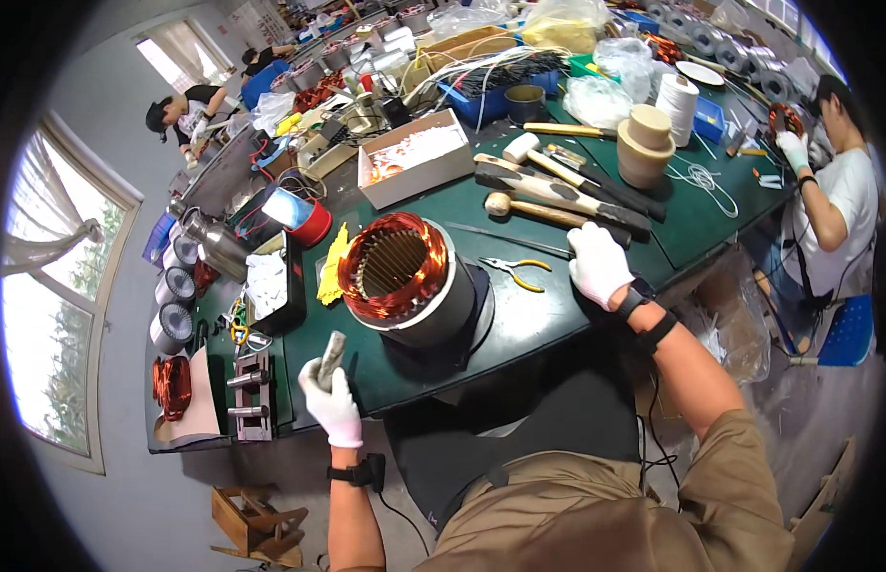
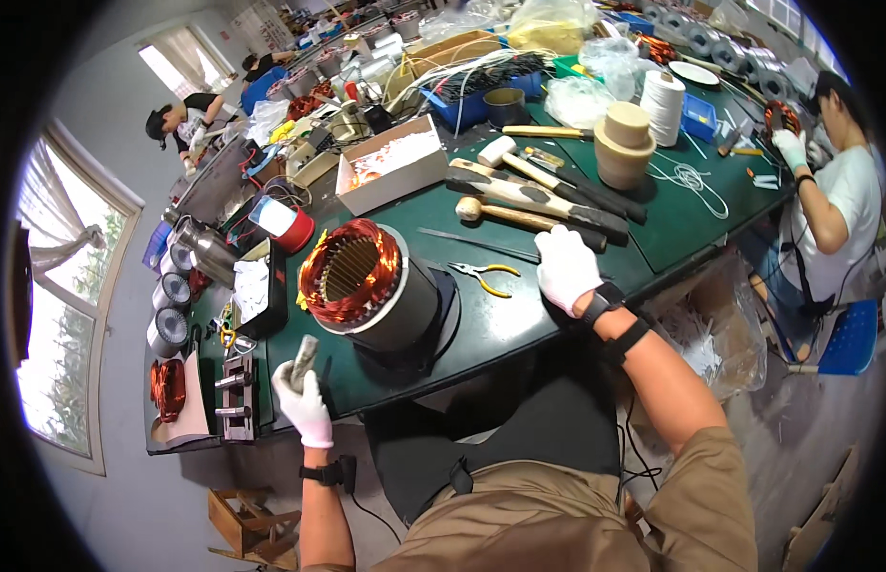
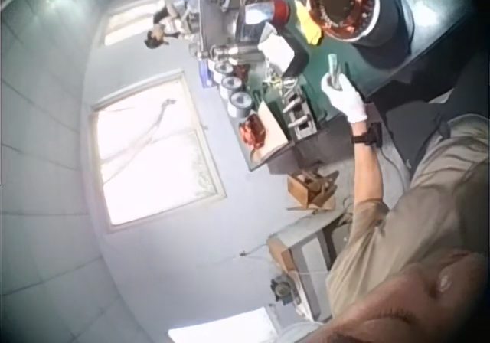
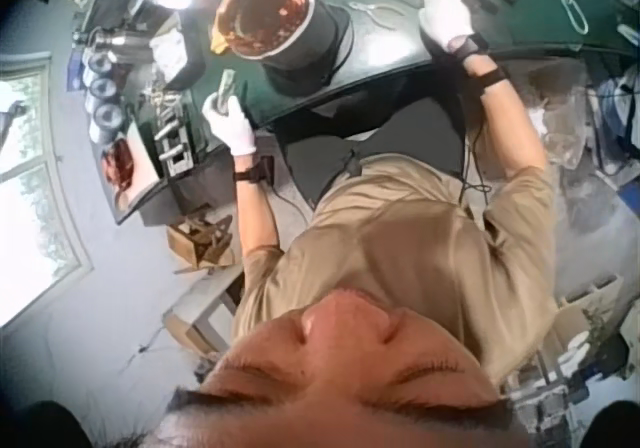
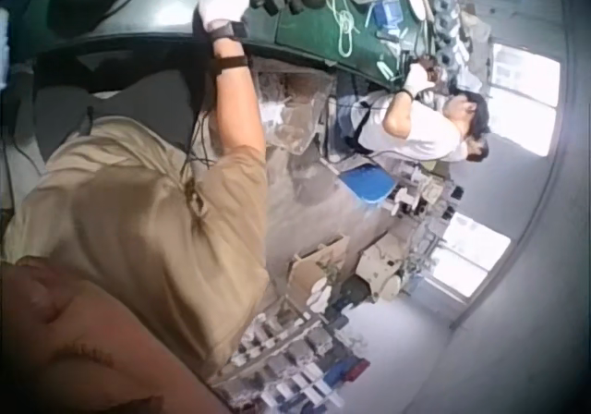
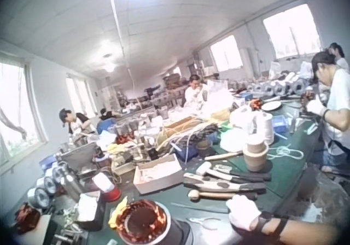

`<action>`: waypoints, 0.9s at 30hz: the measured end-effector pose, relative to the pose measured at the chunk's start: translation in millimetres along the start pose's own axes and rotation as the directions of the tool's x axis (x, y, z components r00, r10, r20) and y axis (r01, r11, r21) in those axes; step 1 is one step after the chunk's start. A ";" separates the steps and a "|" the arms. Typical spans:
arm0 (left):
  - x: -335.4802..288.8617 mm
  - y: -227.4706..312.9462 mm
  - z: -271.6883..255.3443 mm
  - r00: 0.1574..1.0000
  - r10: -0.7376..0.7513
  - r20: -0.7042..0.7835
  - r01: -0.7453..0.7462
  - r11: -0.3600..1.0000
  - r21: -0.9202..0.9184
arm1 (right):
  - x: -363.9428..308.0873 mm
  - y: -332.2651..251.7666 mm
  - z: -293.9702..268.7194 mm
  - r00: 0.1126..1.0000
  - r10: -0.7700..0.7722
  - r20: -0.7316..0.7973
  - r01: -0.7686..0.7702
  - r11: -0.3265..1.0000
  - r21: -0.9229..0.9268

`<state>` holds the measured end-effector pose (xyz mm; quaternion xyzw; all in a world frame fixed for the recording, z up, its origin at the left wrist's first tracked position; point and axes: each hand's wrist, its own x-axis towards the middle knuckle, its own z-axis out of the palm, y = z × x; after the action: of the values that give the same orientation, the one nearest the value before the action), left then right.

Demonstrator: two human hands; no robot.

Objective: Manually assemble and inspect the winding components of a motor stator using hand tools.

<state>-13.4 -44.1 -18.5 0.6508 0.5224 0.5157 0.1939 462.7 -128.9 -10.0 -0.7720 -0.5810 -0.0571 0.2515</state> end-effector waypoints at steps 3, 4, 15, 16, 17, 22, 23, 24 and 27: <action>-12.8 58.1 -13.5 0.999 0.016 -0.048 -0.025 0.983 -0.184 | -37.3 12.8 -30.7 0.998 0.047 0.029 -0.052 0.983 0.177; -18.6 75.3 -17.5 0.990 0.128 -0.058 -0.137 0.970 -0.203 | -44.8 6.2 -49.2 0.982 0.156 0.107 -0.174 0.966 0.190; 8.4 169.1 77.9 0.587 0.772 0.244 -0.810 0.561 0.173 | -128.3 -48.5 -174.0 0.999 -0.051 0.012 0.043 0.929 0.369; 7.8 172.1 81.4 0.570 0.787 0.234 -0.821 0.539 0.187 | -130.6 -45.5 -181.3 0.991 -0.126 0.043 0.106 0.945 0.310; 7.8 174.2 84.0 0.554 0.802 0.226 -0.832 0.518 0.201 | -132.3 -43.5 -187.7 0.977 -0.198 0.080 0.172 0.952 0.254; 14.6 173.4 77.7 0.656 0.705 0.270 -0.739 0.672 0.043 | -118.2 -63.5 -214.3 0.953 -0.262 0.152 0.284 0.949 -0.140; 16.0 175.2 76.8 0.659 0.693 0.292 -0.737 0.673 0.069 | -115.5 -66.9 -218.1 0.953 -0.261 0.152 0.281 0.950 -0.137; 17.1 176.7 76.5 0.663 0.680 0.313 -0.735 0.672 0.094 | -113.2 -68.8 -222.8 0.942 -0.256 0.217 0.297 0.936 -0.189; 22.1 179.9 72.6 0.702 0.608 0.371 -0.693 0.703 0.160 | -103.6 -82.5 -239.4 0.924 -0.260 0.279 0.334 0.905 -0.263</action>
<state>134.6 -72.1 105.7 0.8832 0.2899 0.3678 -0.0255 402.2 -311.3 184.7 -0.7044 -0.7024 -0.0915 0.0462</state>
